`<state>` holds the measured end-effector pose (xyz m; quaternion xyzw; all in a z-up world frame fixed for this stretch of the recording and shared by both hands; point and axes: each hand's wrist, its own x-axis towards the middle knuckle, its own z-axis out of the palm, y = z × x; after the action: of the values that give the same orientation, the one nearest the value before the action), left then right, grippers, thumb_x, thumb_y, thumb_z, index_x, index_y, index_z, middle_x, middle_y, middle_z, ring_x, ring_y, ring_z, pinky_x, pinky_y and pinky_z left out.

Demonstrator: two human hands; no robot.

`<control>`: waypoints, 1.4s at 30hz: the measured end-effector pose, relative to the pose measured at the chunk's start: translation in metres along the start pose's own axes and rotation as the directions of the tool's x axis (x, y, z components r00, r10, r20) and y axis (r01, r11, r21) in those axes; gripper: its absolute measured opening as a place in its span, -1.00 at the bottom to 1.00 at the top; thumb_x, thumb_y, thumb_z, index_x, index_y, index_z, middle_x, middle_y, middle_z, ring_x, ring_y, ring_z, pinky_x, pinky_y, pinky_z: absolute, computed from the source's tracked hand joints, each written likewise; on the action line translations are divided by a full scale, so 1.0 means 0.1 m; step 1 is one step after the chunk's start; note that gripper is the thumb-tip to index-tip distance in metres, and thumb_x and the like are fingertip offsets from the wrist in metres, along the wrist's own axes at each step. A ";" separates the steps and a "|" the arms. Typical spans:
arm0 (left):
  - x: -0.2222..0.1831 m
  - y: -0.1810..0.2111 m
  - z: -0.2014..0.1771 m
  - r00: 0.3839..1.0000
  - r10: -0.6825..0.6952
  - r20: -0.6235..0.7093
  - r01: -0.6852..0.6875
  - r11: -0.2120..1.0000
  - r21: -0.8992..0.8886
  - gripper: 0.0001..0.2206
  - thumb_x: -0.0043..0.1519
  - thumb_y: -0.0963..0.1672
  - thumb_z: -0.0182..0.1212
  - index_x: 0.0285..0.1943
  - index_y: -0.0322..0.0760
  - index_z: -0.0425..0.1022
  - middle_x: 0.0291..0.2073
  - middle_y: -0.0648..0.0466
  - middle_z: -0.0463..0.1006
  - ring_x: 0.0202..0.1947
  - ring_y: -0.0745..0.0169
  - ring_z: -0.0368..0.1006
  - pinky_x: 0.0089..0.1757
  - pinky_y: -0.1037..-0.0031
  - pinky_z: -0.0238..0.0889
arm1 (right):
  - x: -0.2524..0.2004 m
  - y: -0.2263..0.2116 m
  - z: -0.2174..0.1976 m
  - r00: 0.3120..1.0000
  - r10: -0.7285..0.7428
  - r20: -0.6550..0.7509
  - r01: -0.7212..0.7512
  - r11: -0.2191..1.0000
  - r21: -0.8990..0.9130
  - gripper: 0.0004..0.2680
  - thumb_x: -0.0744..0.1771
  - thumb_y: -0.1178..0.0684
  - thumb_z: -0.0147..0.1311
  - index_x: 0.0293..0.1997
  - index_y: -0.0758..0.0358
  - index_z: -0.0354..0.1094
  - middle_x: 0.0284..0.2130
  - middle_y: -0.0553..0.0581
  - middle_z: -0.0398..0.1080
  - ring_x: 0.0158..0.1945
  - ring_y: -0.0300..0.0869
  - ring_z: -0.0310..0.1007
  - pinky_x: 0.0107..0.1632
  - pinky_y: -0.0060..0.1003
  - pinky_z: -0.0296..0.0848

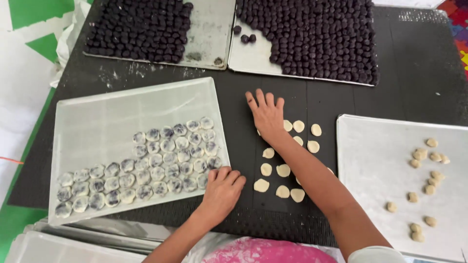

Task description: Combining small pieces of white and dark dough to form two-toned cookies on a table

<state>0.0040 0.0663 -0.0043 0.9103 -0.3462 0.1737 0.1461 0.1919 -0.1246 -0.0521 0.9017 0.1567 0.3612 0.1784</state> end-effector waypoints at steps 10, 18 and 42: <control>-0.12 -0.08 0.03 0.999 0.047 0.015 -0.048 0.996 0.071 -0.86 0.19 -0.11 0.01 -0.11 -0.10 0.38 -0.17 0.21 0.43 -0.13 0.14 0.28 -0.15 0.20 0.03 | -0.50 0.87 -0.53 0.907 0.283 0.312 -0.399 0.816 0.418 -0.69 0.35 -0.07 -0.03 0.25 -0.01 0.14 0.10 0.05 0.24 -0.01 0.03 0.21 -0.12 -0.03 0.10; 0.02 -0.29 -0.03 0.982 -0.097 0.165 0.035 0.938 0.344 -0.96 0.09 -0.07 0.13 -0.33 0.06 0.40 -0.61 0.30 0.41 -0.37 0.21 0.36 -0.22 0.18 0.02 | -2.50 2.40 -1.14 0.779 0.524 0.344 -0.615 0.746 0.256 -0.85 0.32 0.14 0.08 -0.08 -0.03 0.44 -0.12 -0.01 0.43 -0.08 0.02 0.35 -0.09 0.00 0.23; 1.86 2.07 1.94 0.958 0.137 -0.252 -0.203 0.945 -0.258 -0.85 0.23 -0.19 0.06 -0.06 -0.07 0.35 -0.30 0.13 0.44 -0.13 0.04 0.41 -0.17 0.11 0.21 | -2.87 2.29 -1.23 0.662 0.624 0.415 -0.735 0.429 0.526 -0.83 0.32 0.22 0.29 -0.02 0.24 0.47 -0.26 0.22 0.47 -0.17 0.04 0.50 -0.17 -0.19 0.47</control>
<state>0.0355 -0.2650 -0.0702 0.8203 -0.4257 0.2394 0.2975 -0.0579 -0.4197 -0.0403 0.9130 -0.1196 0.2501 -0.2993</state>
